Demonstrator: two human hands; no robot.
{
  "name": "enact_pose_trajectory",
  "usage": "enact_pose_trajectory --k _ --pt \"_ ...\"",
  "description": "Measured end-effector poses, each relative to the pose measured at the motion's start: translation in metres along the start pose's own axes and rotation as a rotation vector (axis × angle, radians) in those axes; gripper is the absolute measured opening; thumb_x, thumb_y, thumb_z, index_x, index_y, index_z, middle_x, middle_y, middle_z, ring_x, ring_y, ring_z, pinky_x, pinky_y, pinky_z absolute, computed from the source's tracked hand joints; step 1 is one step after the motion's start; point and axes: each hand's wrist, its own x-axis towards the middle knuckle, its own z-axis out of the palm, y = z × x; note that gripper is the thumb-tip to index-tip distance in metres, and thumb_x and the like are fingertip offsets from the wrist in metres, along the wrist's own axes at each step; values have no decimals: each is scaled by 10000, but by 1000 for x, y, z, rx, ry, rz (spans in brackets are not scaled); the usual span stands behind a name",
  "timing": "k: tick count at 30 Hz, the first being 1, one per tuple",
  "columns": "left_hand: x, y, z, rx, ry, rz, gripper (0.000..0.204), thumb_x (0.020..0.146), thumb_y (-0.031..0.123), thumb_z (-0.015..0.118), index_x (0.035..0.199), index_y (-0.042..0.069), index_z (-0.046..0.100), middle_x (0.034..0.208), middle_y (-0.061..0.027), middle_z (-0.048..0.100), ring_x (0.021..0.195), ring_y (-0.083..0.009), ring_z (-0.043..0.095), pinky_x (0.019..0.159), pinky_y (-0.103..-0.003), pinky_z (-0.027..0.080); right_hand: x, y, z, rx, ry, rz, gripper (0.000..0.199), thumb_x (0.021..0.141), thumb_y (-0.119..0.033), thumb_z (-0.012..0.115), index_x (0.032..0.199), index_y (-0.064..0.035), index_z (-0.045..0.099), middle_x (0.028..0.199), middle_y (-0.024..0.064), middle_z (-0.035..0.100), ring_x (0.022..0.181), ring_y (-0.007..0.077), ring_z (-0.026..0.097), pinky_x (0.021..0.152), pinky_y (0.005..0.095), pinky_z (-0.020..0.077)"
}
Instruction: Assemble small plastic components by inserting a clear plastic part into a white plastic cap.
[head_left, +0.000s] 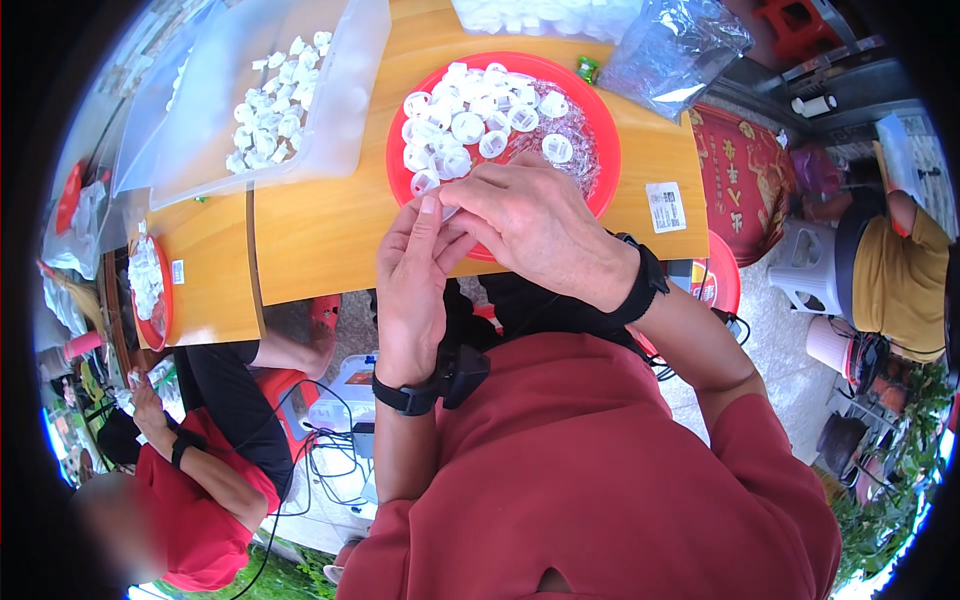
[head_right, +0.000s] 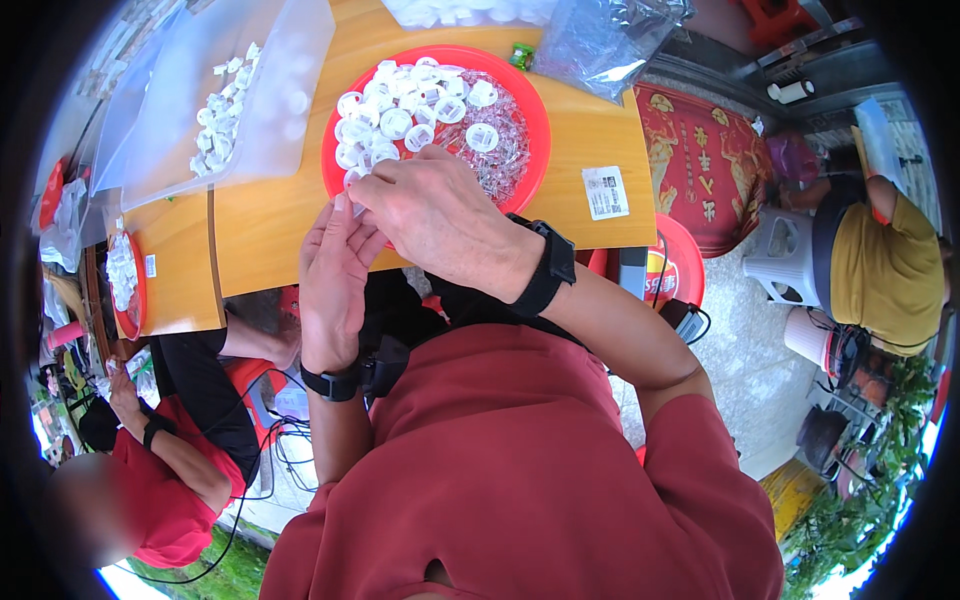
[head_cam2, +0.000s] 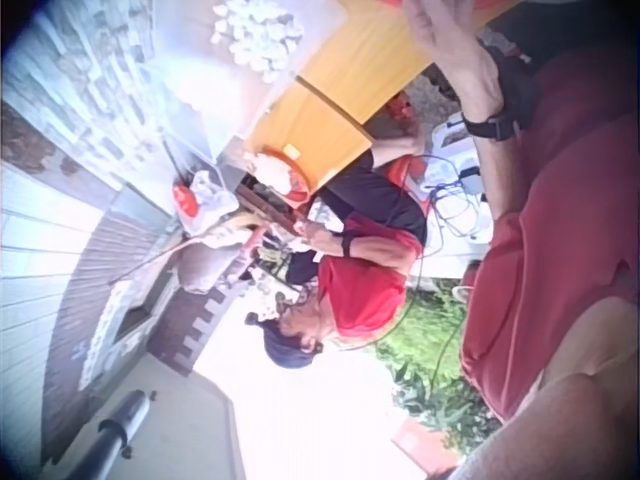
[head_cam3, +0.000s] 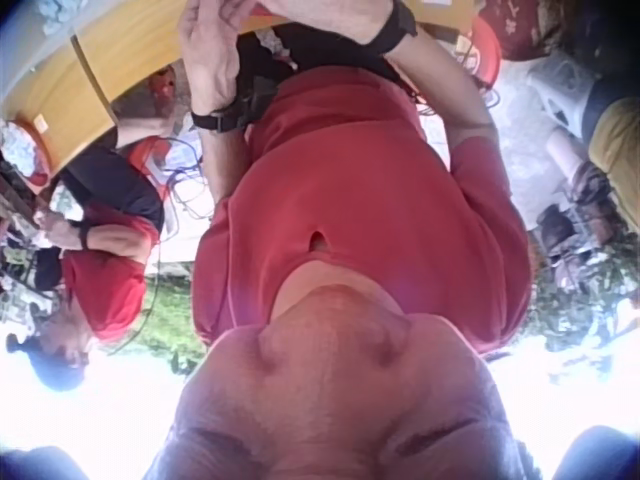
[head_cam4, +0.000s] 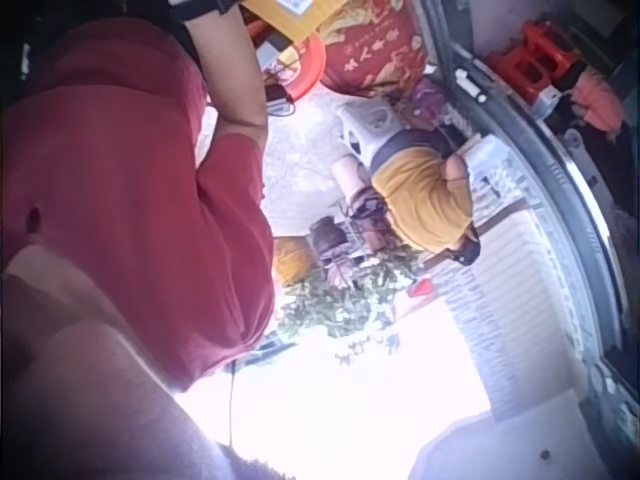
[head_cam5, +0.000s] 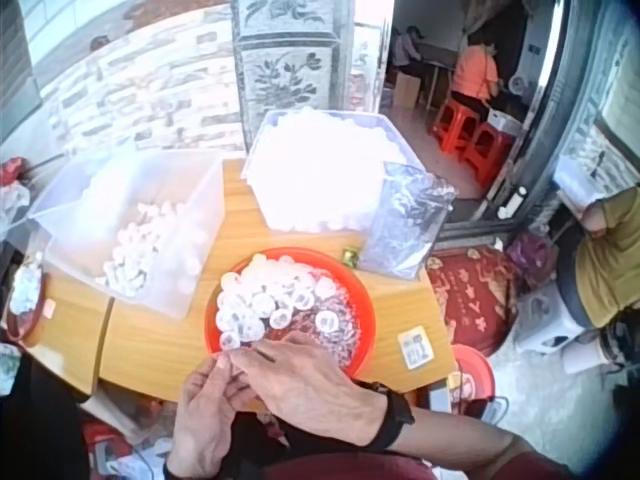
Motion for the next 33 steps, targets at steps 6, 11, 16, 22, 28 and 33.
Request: enact_pose_trajectory --k 6,11,16,22,28,33 --pt "-5 6 -20 -10 45 88 293 996 131 576 1256 -5 588 1093 -85 670 939 -139 658 860 -256 544 4 33 -2 24 -40 242 38 821 -84 691 837 -49 689 809 126 669 739 312 662 639 416 514" --pt "-8 3 -36 16 67 83 267 998 103 559 1240 0 599 1062 -56 651 815 -94 594 742 -203 489 18 35 19 -223 -359 180 52 783 -75 665 777 -26 681 787 157 664 717 355 663 620 446 514" --pt "-13 2 -34 81 73 94 235 992 135 585 1191 19 631 983 -25 656 748 -69 558 674 -196 448 19 29 25 -259 -367 122 61 772 -62 656 756 -4 667 756 177 646 717 373 658 628 470 510" --pt "-14 1 -18 233 81 102 240 978 183 623 1160 30 652 865 9 656 657 -41 523 592 -196 402 9 31 7 -164 -408 255 151 756 -116 690 752 34 670 742 211 647 718 367 661 659 471 521" --pt "-10 -8 3 294 38 81 250 970 193 636 1163 34 654 805 20 634 627 -36 517 550 -190 387 -1 1 -18 134 -97 410 162 795 -113 683 760 42 650 756 183 645 752 358 657 691 455 524" --pt "-6 -9 19 157 37 132 161 975 195 630 1064 66 662 806 31 626 644 -34 526 582 -189 402 -4 -9 -29 383 -106 611 204 837 -150 720 829 47 670 769 152 685 708 252 680 650 341 532"
